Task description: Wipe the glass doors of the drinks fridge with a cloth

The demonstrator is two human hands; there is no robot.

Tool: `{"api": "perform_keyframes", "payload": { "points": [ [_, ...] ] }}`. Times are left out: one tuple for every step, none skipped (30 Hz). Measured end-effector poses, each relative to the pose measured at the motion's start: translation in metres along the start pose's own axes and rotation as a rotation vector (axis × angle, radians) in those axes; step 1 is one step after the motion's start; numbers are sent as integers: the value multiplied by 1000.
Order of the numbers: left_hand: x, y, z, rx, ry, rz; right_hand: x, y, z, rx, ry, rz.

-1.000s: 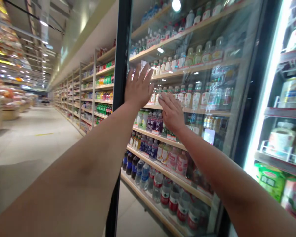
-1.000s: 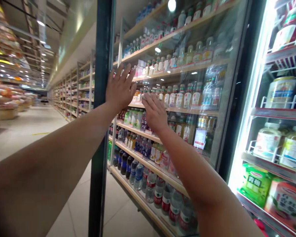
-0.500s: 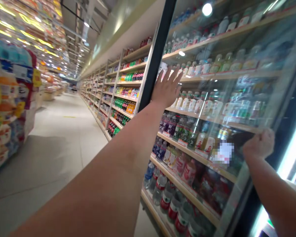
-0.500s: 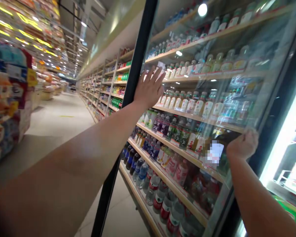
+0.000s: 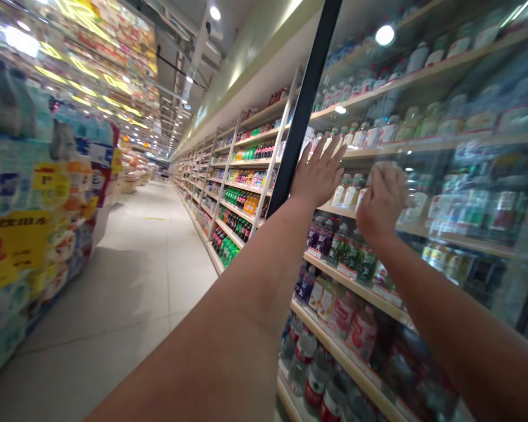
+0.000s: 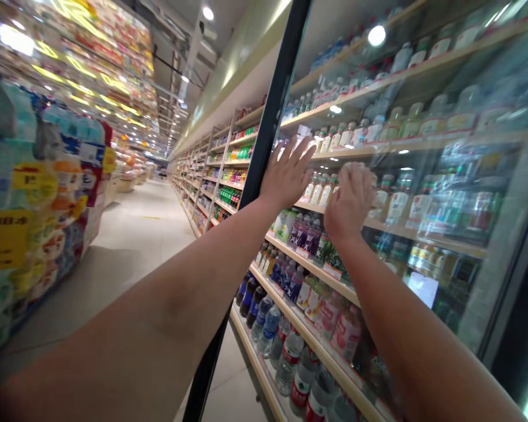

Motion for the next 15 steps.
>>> {"api": "perform_keyframes", "payload": {
  "points": [
    [0, 0, 0, 0, -1, 0, 13, -1, 4, 46, 13, -68],
    [0, 0, 0, 2, -1, 0, 22, 0, 7, 87, 23, -131],
    [0, 0, 1, 6, -2, 0, 26, 3, 9, 124, 28, -188],
    [1, 0, 2, 9, -2, 0, 27, 8, 10, 151, 31, -235],
    [1, 1, 3, 12, -2, -2, 23, 15, 9, 165, 29, -264],
    [2, 1, 4, 14, -2, -3, 15, 23, 8, 165, 26, -270],
    [2, 1, 5, 18, -3, -7, 3, 32, 4, 156, 22, -254],
    [3, 2, 7, 23, -2, -12, -11, 41, 0, 144, 18, -223],
    [3, 2, 8, 28, -1, -15, -28, 50, -6, 126, 14, -175],
    [3, 2, 9, 32, 2, -16, -47, 57, -13, 114, 10, -131],
    [3, 3, 9, 35, 6, -13, -66, 62, -21, 106, 4, -95],
    [3, 3, 10, 36, 13, -11, -87, 64, -29, 90, -3, -62],
    [3, 3, 10, 38, 22, -9, -107, 64, -39, 77, -14, -32],
    [2, 3, 9, 37, 31, -7, -127, 61, -49, 60, -26, -3],
    [2, 3, 8, 34, 38, -8, -146, 56, -60, 60, -39, 21]
  ]
}}
Point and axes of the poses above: each hand's wrist, its own y-axis towards the middle knuckle, its own z-axis out of the palm, x = y × z, the point moved 2 cm from there along y, towards the middle knuckle, and after that the axes turned 2 degrees about -z, right-handed, at the moved point
